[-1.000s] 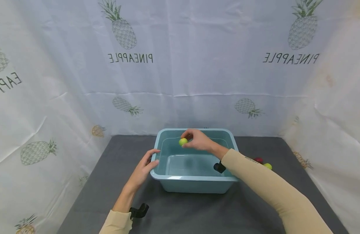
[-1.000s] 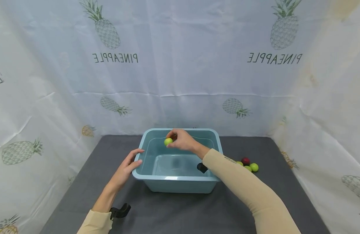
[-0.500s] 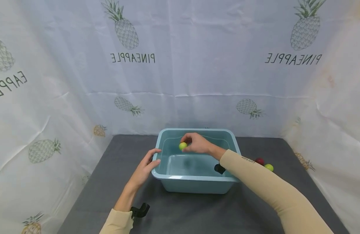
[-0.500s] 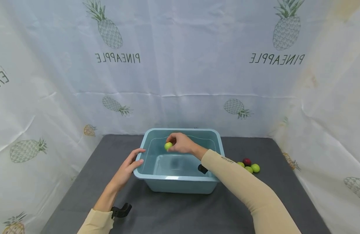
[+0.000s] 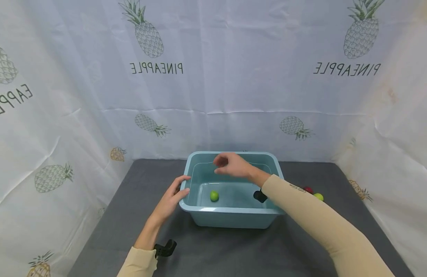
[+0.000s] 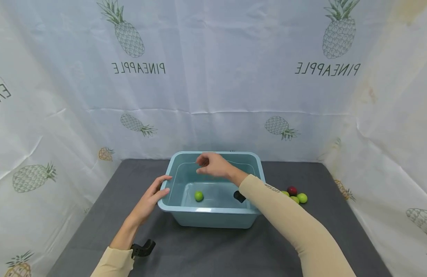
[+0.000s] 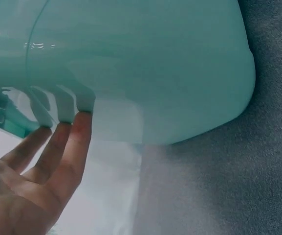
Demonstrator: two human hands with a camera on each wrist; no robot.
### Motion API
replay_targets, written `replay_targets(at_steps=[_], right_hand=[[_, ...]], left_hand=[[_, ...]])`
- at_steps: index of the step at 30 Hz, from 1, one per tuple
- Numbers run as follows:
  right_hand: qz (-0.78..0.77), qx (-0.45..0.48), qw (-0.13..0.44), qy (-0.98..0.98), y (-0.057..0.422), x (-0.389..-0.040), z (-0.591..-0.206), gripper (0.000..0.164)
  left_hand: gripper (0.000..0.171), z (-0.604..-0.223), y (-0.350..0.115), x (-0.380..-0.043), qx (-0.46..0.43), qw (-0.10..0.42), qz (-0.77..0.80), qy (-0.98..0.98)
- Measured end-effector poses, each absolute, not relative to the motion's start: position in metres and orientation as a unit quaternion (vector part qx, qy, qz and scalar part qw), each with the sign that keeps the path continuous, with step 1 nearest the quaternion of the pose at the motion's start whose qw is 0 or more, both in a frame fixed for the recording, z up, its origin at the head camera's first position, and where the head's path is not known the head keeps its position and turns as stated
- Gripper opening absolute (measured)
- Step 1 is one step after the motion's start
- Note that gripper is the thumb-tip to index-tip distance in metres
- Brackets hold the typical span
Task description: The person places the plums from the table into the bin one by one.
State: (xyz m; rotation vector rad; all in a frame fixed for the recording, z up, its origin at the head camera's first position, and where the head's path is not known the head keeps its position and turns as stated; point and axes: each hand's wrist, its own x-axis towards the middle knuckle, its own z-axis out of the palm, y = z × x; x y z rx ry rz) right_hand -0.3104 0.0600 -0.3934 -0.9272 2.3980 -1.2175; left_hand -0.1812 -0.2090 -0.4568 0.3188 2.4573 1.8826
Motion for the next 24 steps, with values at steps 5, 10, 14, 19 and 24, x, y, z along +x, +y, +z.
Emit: replay_targets(at_steps=[5, 10, 14, 19, 24], right_hand=[[-0.425, -0.334, 0.116, 0.833, 0.070, -0.307, -0.368, 0.033], [-0.418, -0.332, 0.092, 0.841, 0.082, -0.297, -0.347, 0.028], [-0.427, -0.325, 0.081, 0.840, 0.093, -0.290, -0.335, 0.026], [-0.441, -0.322, 0.064, 0.835, 0.109, -0.280, -0.325, 0.025], [-0.462, -0.317, 0.048, 0.827, 0.128, -0.272, -0.319, 0.027]], left_hand=[[0.046, -0.454, -0.209, -0.181, 0.099, 0.021, 0.602, 0.792], [0.045, -0.448, -0.208, -0.180, 0.094, 0.027, 0.591, 0.801], [0.043, -0.446, -0.207, -0.181, 0.086, 0.016, 0.577, 0.812], [0.041, -0.447, -0.206, -0.184, 0.096, 0.004, 0.582, 0.808], [0.046, -0.449, -0.207, -0.187, 0.106, 0.007, 0.597, 0.795]])
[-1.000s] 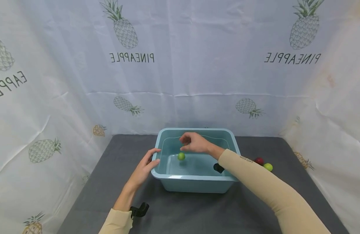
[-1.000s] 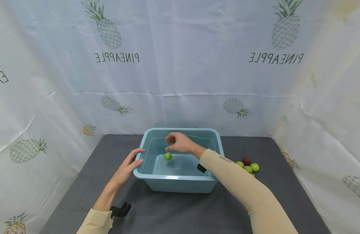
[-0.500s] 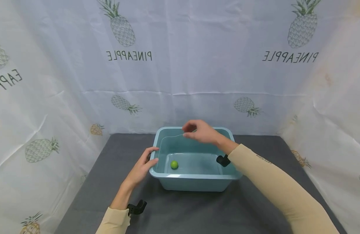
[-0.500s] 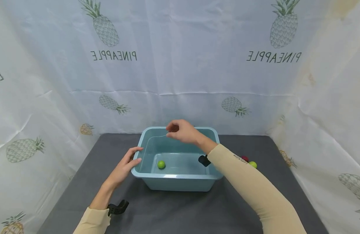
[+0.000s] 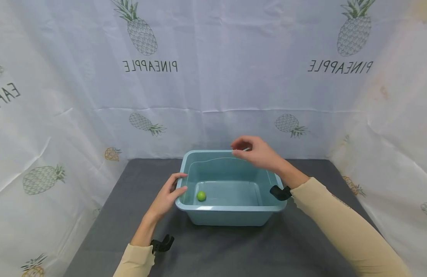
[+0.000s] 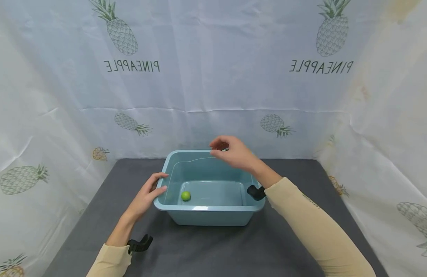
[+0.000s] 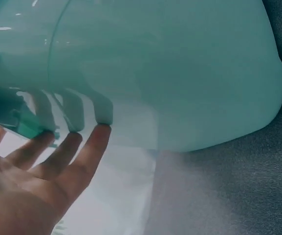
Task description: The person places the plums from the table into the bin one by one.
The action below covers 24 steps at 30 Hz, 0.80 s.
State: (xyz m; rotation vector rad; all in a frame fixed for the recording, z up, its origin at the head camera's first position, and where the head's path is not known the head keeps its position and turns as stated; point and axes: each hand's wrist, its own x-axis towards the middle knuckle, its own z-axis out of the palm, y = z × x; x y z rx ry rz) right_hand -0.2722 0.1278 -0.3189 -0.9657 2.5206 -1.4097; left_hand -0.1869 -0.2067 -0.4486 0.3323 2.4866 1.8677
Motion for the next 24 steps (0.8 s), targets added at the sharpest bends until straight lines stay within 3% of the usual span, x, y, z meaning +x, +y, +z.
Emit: replay_targets(at_steps=[24], right_hand=[[-0.447, -0.211, -0.043, 0.868, 0.210, -0.222, -0.337, 0.029]], left_hand=[[0.042, -0.461, -0.204, -0.188, 0.107, -0.008, 0.624, 0.774]])
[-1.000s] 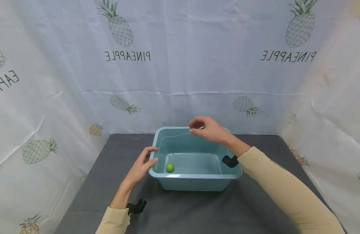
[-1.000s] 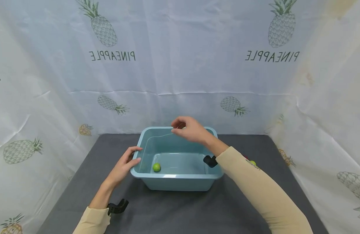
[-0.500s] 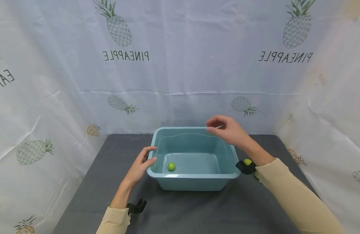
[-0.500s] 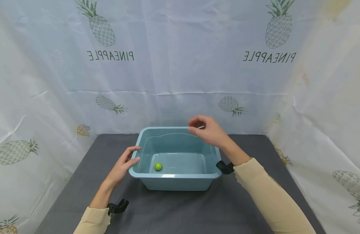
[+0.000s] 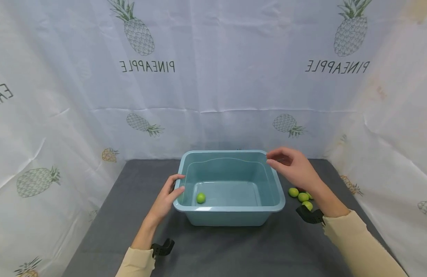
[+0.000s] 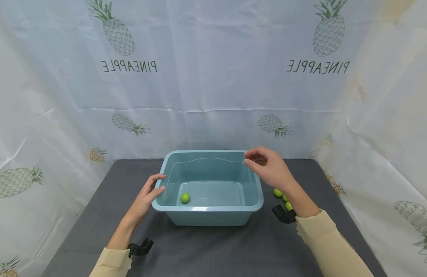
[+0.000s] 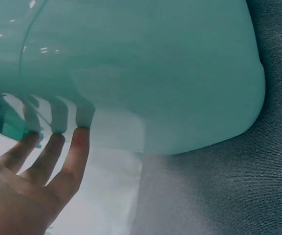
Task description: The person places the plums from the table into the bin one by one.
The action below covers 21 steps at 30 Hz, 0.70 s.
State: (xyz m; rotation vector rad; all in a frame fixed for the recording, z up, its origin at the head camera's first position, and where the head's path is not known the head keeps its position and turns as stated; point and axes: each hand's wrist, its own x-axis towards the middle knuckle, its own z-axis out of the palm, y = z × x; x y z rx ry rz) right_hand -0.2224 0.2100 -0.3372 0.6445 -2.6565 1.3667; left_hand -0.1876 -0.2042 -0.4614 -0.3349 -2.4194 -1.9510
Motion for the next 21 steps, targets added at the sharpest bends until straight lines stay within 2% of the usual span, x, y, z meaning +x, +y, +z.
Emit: replay_targets(at_steps=[8, 21], right_hand=[[0.447, 0.208, 0.097, -0.864, 0.232, -0.206, -0.360, 0.022], [0.442, 0.149, 0.126, -0.876, 0.264, -0.193, -0.397, 0.023]], left_hand=[[0.043, -0.460, -0.207, -0.185, -0.102, 0.003, -0.625, -0.773], [0.040, -0.461, -0.201, -0.186, -0.100, 0.023, -0.630, -0.769]])
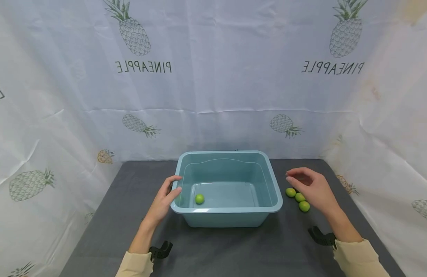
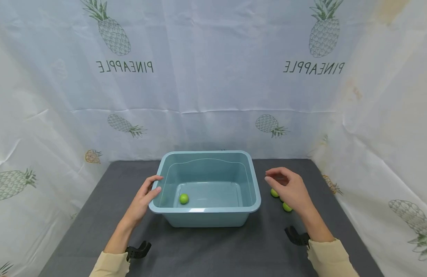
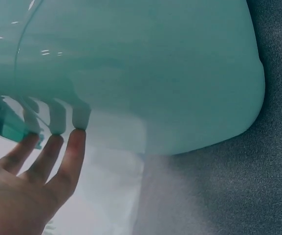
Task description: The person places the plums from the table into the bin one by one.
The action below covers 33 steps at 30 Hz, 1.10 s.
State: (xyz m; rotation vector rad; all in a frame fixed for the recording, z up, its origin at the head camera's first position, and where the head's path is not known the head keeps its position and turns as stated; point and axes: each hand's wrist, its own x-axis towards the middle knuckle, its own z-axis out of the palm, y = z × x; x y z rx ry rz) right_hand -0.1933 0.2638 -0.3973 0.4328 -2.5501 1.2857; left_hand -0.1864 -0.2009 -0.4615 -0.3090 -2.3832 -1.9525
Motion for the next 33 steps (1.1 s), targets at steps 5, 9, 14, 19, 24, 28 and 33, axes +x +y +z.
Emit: replay_targets(at_steps=[5, 9, 14, 19, 24, 28, 33], right_hand=[[0.446, 0.137, 0.131, -0.875, 0.272, -0.192, -0.410, 0.023], [0.438, 0.127, 0.141, -0.879, 0.280, -0.196, -0.424, 0.023], [0.429, 0.107, 0.143, -0.885, 0.292, -0.198, -0.447, 0.023], [0.421, 0.066, 0.141, -0.893, 0.305, -0.197, -0.465, 0.025], [0.398, 0.032, 0.136, -0.907, 0.315, -0.195, -0.480, 0.030], [0.385, 0.004, 0.128, -0.914, 0.320, -0.195, -0.491, 0.035], [0.373, -0.039, 0.109, -0.920, 0.325, -0.196, -0.505, 0.041]], left_hand=[[0.039, -0.463, -0.200, -0.186, -0.107, 0.037, -0.632, -0.767], [0.038, -0.464, -0.200, -0.187, -0.107, 0.045, -0.633, -0.766], [0.037, -0.465, -0.199, -0.186, -0.107, 0.057, -0.626, -0.771], [0.036, -0.465, -0.199, -0.187, -0.113, 0.064, -0.623, -0.772], [0.036, -0.467, -0.199, -0.188, -0.117, 0.070, -0.619, -0.774], [0.036, -0.468, -0.200, -0.188, -0.117, 0.072, -0.621, -0.772], [0.036, -0.469, -0.199, -0.189, -0.114, 0.075, -0.622, -0.771]])
